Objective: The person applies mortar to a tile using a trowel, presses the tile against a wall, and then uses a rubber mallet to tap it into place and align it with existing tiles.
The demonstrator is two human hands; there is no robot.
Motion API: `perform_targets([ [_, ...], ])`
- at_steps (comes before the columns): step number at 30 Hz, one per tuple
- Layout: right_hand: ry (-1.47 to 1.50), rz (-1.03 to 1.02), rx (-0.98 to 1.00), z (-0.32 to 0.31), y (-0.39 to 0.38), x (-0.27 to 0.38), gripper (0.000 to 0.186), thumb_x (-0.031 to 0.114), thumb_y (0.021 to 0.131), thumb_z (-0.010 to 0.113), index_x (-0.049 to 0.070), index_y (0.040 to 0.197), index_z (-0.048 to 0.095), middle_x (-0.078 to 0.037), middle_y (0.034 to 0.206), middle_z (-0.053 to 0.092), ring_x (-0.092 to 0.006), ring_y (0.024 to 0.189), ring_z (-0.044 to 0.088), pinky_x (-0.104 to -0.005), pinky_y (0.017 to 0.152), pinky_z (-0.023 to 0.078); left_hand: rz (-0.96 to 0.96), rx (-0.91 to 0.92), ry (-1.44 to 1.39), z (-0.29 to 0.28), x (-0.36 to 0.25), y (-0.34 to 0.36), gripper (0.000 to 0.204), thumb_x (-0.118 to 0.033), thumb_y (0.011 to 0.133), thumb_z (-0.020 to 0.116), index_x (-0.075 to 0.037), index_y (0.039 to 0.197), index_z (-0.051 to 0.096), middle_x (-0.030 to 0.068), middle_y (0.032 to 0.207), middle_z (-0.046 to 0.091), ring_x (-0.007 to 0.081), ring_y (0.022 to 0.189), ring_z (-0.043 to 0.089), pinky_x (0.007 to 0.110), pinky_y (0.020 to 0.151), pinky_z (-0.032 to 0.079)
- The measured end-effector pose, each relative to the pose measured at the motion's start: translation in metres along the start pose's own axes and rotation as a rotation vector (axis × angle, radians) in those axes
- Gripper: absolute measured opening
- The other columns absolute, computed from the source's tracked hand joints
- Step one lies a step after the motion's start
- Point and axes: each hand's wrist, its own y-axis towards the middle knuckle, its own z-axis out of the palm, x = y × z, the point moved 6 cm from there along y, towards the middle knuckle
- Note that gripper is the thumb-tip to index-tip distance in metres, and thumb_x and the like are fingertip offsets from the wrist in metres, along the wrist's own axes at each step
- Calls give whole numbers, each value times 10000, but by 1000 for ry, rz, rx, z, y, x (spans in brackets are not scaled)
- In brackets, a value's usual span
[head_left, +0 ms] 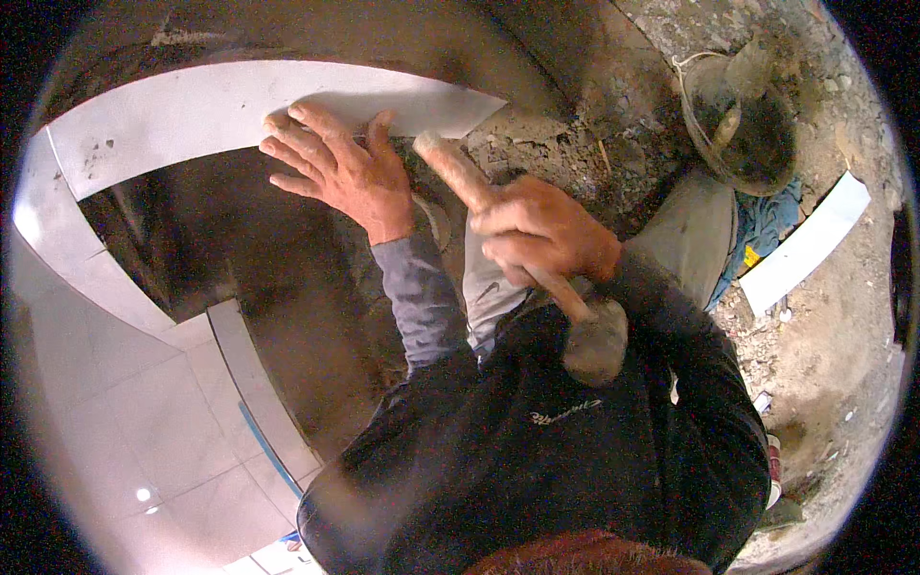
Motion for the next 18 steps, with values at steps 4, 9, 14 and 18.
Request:
perform_targets([
  [4,-99,8,0,4,1,-8,299,69,686,794,86,952,658,-78,1077,644,-273,924,620,-401,765,492,12,20,6,0,-1,2,1002,-589,855,651,-88,1594,197,236,1650,126,469,1517,86,715,1145,78],
  [9,139,-115,-49,-11,13,24,226,81,718,792,86,905,666,-90,1088,630,-295,947,615,-393,769,487,13,19,8,1,2,0,985,-565,869,649,-71,1590,197,248,1647,120,467,1519,77,710,1148,74],
  [14,37,21,-12,0,5,-13,208,42,785,730,49,980,659,-120,1081,617,-307,998,603,-401,812,492,8,28,25,0,-1,2,973,-552,876,647,-62,1588,200,256,1643,130,466,1521,66,704,1151,76],
  [18,168,34,-96,-15,23,16,186,122,737,769,102,885,658,-64,1050,637,-280,888,618,-409,738,498,-13,36,11,0,3,-1,950,-554,886,631,-59,1584,217,249,1645,130,464,1521,65,694,1158,68],
])
